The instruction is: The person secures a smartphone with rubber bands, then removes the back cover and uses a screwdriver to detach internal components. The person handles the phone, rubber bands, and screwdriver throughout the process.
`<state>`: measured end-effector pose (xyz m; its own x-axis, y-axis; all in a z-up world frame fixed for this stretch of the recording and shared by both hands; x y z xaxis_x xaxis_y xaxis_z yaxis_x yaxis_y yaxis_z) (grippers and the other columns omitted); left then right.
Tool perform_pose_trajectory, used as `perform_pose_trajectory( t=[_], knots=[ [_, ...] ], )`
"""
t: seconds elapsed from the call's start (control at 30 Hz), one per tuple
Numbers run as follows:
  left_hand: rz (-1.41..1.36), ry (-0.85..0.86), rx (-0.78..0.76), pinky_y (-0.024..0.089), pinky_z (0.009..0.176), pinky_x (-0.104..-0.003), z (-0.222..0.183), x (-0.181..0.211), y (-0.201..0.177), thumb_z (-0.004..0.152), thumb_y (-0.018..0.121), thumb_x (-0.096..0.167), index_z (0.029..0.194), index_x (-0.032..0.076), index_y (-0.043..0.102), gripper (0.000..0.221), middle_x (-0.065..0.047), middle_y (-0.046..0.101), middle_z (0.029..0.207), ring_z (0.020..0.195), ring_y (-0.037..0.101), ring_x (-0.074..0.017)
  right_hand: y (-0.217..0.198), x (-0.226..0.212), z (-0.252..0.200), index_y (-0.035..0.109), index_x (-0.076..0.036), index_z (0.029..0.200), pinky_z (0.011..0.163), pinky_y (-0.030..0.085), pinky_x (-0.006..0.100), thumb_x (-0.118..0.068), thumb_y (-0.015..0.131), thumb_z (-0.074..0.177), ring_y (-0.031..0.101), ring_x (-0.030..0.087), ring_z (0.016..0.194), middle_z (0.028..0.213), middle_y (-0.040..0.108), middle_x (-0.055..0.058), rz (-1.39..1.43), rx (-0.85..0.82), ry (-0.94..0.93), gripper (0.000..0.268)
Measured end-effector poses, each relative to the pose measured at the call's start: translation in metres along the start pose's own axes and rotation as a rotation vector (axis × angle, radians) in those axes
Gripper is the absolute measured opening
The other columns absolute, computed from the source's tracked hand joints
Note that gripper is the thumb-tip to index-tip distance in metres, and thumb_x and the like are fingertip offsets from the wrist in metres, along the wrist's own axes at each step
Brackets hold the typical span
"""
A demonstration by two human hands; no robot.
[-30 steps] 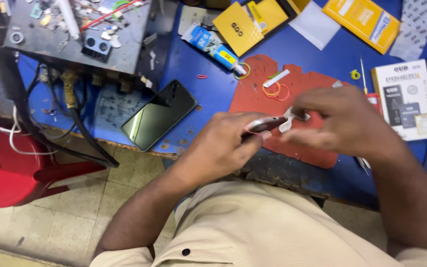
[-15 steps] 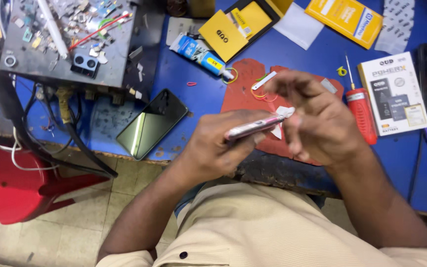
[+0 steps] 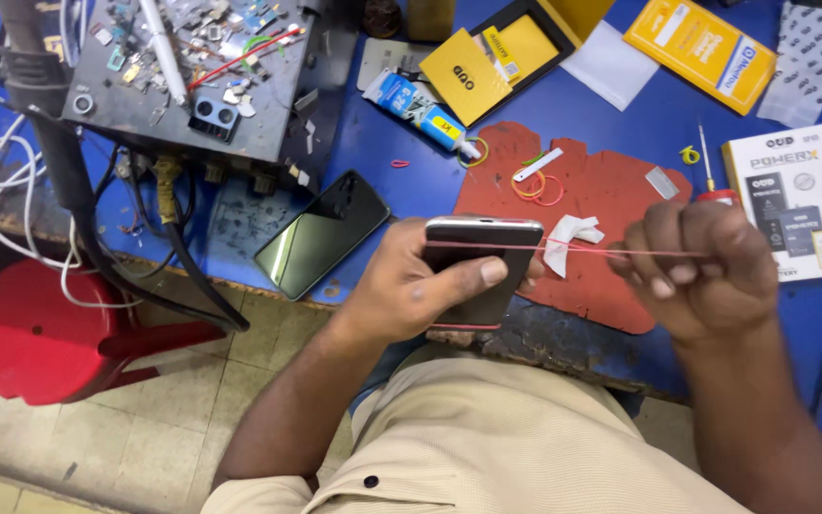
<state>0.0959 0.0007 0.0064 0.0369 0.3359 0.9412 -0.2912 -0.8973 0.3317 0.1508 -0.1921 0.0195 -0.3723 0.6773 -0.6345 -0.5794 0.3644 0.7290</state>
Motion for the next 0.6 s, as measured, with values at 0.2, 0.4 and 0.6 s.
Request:
perform_pose_trajectory(
  t=[0.2,0.4,0.6],
  knots=[
    [0.39,0.397,-0.065,0.058,0.101,-0.034,-0.005,0.039,0.027,0.103,0.066,0.008,0.131,0.002,0.066,0.028,-0.01,0.075,0.12,0.107,0.074,-0.0208,0.015,0.022,0.016,0.065,0.0,0.128,0.049,0.062,0.024,-0.003,0.061,0.102,0.075,0.022,0.083,0.14,0.064,0.02,0.041,0.1,0.12,0.027],
    [1.303,0.332,0.011,0.044,0.101,-0.054,-0.003,0.026,0.05,0.08,0.067,0.005,0.12,0.002,0.063,0.04,-0.013,0.071,0.111,0.102,0.069,-0.0304,0.051,0.03,0.022,0.072,-0.008,0.116,0.061,0.058,0.02,-0.017,0.095,0.072,0.069,0.009,0.081,0.12,0.066,0.007,-1.426,-0.112,0.289,0.051],
    [1.484,0.129,0.098,0.047,0.096,-0.051,-0.005,0.013,0.033,0.084,0.067,0.007,0.121,0.0,0.061,0.038,-0.014,0.069,0.101,0.097,0.067,-0.0288,0.067,0.044,0.019,0.076,-0.01,0.106,0.063,0.058,0.024,0.001,0.079,0.082,0.071,0.014,0.078,0.12,0.06,0.008,-1.498,-0.163,0.228,0.027]
  ],
)
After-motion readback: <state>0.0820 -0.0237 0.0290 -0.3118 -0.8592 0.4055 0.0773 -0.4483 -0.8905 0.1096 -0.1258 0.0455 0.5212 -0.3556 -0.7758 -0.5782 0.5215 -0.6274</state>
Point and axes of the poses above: each hand's wrist, its own z-axis towards the middle knuckle, its own y-axis out of the palm, x = y × z, the point moved 10 cm from there along z, towards the middle knuckle
